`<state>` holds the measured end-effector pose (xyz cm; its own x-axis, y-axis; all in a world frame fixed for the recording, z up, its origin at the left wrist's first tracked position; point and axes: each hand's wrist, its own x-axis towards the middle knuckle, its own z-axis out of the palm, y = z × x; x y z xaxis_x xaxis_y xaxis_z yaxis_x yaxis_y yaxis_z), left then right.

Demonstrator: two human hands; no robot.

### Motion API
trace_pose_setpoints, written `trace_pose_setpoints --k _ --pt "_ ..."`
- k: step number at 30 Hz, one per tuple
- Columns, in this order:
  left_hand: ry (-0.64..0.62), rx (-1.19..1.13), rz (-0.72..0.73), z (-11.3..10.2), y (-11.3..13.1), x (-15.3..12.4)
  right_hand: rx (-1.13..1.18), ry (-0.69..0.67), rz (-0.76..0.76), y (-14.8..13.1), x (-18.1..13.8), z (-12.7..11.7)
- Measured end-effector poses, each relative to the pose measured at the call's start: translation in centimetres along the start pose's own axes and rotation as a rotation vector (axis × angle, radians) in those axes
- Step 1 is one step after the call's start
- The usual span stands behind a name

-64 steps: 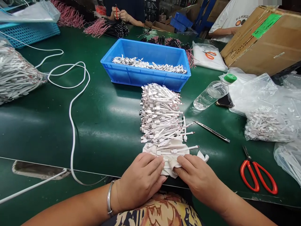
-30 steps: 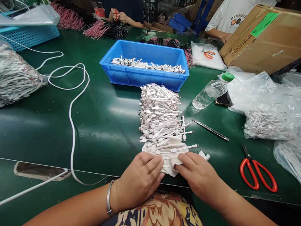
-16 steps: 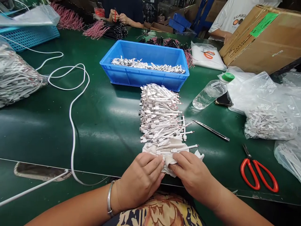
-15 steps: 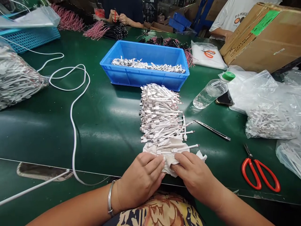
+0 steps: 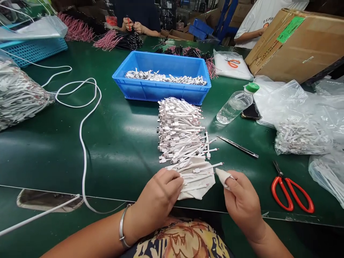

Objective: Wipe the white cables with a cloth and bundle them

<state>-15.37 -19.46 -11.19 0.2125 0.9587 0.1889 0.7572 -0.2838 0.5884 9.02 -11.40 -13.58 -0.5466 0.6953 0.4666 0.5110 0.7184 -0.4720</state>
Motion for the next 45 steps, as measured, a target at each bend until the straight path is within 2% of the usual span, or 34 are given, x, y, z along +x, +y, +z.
trace_pose_setpoints --k 2,5,13,21,26,31,34,40,45 --pt "-0.042 0.037 -0.019 -0.2 0.2 0.4 -0.019 0.118 0.032 0.0 -0.2 0.1" --pt "-0.107 0.090 -0.035 -0.5 0.5 1.0 -0.073 0.224 0.050 -0.1 -0.3 0.2" --pt "-0.256 0.255 -0.045 -1.2 1.5 2.1 -0.105 0.304 0.072 -0.5 0.0 0.2" --pt "-0.315 0.212 -0.060 -1.5 1.9 3.3 -0.126 0.327 0.103 -0.6 0.2 0.3" --pt "-0.363 0.291 -0.082 -1.7 2.5 3.6 -0.121 0.317 0.115 -0.6 0.1 0.3" --pt "-0.397 0.425 0.109 -1.4 2.8 3.8 -0.126 0.327 0.139 -0.6 0.0 0.4" --pt "-0.407 0.434 0.152 -2.0 2.8 4.3 -0.130 0.336 0.146 -0.5 0.0 0.4" --pt "-0.479 0.302 0.072 -4.0 2.7 4.8 -0.106 0.347 0.140 -0.5 -0.1 0.3" --pt "-0.512 0.306 -0.054 -4.0 2.1 4.8 -0.048 0.287 0.091 -0.1 -0.4 0.4"
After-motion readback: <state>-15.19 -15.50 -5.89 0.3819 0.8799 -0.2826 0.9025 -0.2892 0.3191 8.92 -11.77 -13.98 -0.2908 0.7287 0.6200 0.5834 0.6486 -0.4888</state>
